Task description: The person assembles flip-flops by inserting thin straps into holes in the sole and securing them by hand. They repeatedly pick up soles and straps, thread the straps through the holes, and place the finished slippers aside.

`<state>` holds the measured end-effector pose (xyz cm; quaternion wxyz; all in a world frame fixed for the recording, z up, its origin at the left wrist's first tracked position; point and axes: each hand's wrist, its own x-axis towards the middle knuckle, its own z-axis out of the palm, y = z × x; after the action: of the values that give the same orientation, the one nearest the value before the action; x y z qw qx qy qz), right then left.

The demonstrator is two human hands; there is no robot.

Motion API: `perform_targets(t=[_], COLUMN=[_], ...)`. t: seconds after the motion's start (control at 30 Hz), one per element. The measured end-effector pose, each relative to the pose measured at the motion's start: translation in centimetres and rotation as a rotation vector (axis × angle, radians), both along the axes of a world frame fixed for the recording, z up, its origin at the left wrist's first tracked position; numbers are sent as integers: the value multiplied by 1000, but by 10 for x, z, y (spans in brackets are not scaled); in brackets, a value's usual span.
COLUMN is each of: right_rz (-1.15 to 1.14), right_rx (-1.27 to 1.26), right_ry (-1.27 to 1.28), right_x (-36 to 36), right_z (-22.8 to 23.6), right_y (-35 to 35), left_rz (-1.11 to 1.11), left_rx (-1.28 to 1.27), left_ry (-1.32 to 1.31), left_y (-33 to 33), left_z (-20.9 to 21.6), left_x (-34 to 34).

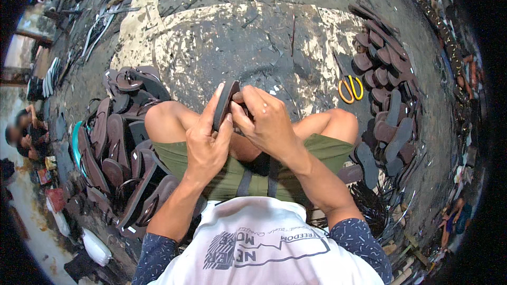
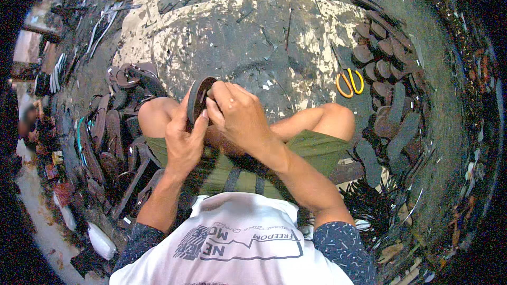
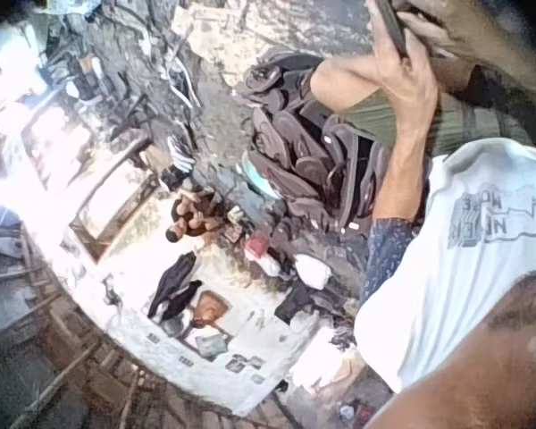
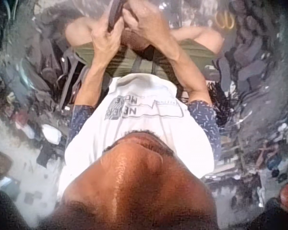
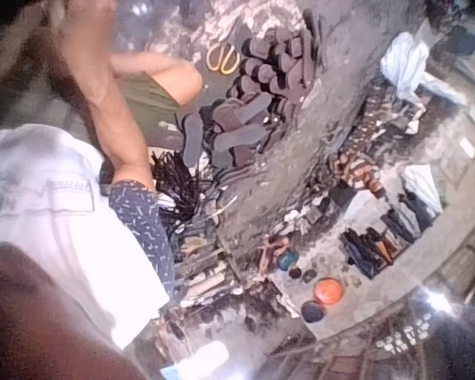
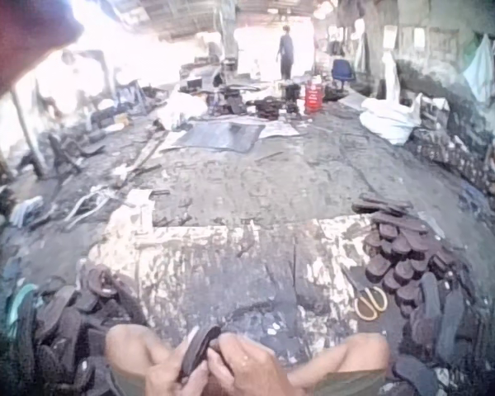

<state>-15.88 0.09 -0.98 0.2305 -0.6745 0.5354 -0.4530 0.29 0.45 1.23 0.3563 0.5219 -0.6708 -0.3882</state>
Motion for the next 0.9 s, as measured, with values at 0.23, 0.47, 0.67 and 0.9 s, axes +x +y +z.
perform_targets(t=[0.23,0.47,0.67,0.9], right_rz=[-16,55,-35,257], right_rx=[21,182,-184,966], right_ry=[37,-108,59,-1118], right_x=[-5,-19,-15,12], right_z=[-7,7,35,-18], right_y=[-4,4,7,46], left_rz=[-72,-228,32,269], left_rx=[13,236,-76,-133], left_ry=[46,385,363,493], left_y=[-1,-30,-20,-17], left_z=[-8,-34,-20,-39], left_x=[-2,44,20,3])
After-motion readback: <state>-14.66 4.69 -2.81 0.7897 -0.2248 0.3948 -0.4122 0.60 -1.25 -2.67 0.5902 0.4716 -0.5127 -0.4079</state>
